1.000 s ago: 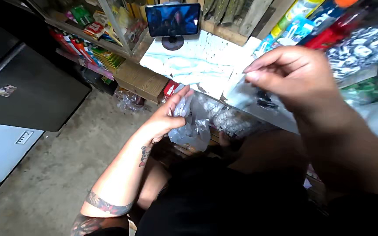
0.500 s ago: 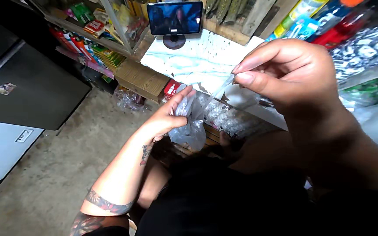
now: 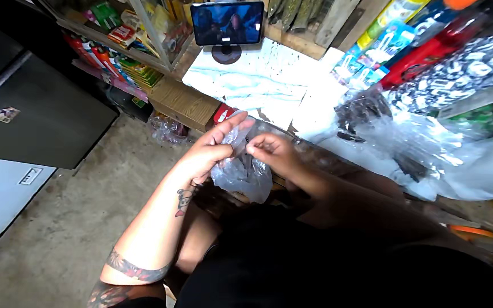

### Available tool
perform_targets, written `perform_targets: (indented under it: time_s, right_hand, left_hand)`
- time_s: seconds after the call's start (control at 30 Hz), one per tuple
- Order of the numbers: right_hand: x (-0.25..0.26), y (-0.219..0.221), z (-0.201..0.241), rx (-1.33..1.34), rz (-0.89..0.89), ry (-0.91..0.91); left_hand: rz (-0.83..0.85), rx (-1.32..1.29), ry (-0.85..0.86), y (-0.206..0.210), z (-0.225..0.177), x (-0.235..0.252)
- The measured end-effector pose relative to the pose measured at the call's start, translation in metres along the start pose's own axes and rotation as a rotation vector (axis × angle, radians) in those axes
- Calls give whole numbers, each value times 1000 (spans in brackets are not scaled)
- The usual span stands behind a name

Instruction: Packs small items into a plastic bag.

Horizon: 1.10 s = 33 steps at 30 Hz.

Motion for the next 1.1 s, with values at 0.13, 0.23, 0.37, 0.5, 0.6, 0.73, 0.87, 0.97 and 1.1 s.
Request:
perform_targets:
  time_s: [0.13,0.23,0.37,0.5,0.6,0.73,0.87,0.97,1.1]
  right_hand:
    - [-15,30,-75,-137,173,282]
    - [-14,37,-84,-236,331,319]
    - [-16,38,-95,-453,539,272]
    - [-15,28,-90,-776,736,470]
    - [-15,11,-84,-980,837,578]
    - [-24,-17,-85,-1219,987,661]
    - [-39,-22,-91,-1331,1059,720]
    - [-42,-14,-93,-1298,1054,701]
    - [-36,-13,-67,-1182,968,572]
  left_hand:
    - [21,-21,-14,2,2,1]
    - [32,-31,-22,4,2,0]
    - [35,-47,-12,0,2,0]
    - [-3,-55,27,-9,-3,2]
    - [-44,-47,20,-15,-3,2]
    - [-64,-39,12,-18,-2,4]
    - [-84,-20,18,-20,-1,6]
    - [-104,-8,15,-19,-2,5]
    - [-143,27,-12,-15,2,0]
Point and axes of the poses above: each hand's wrist, its own x-axis towards the middle knuckle, its own y-axis out of the palm, z = x × y, the point moved 7 cm from there along x, towards the middle knuckle, and after that the axes turned 1 degree about -z, right-handed, at the moved point
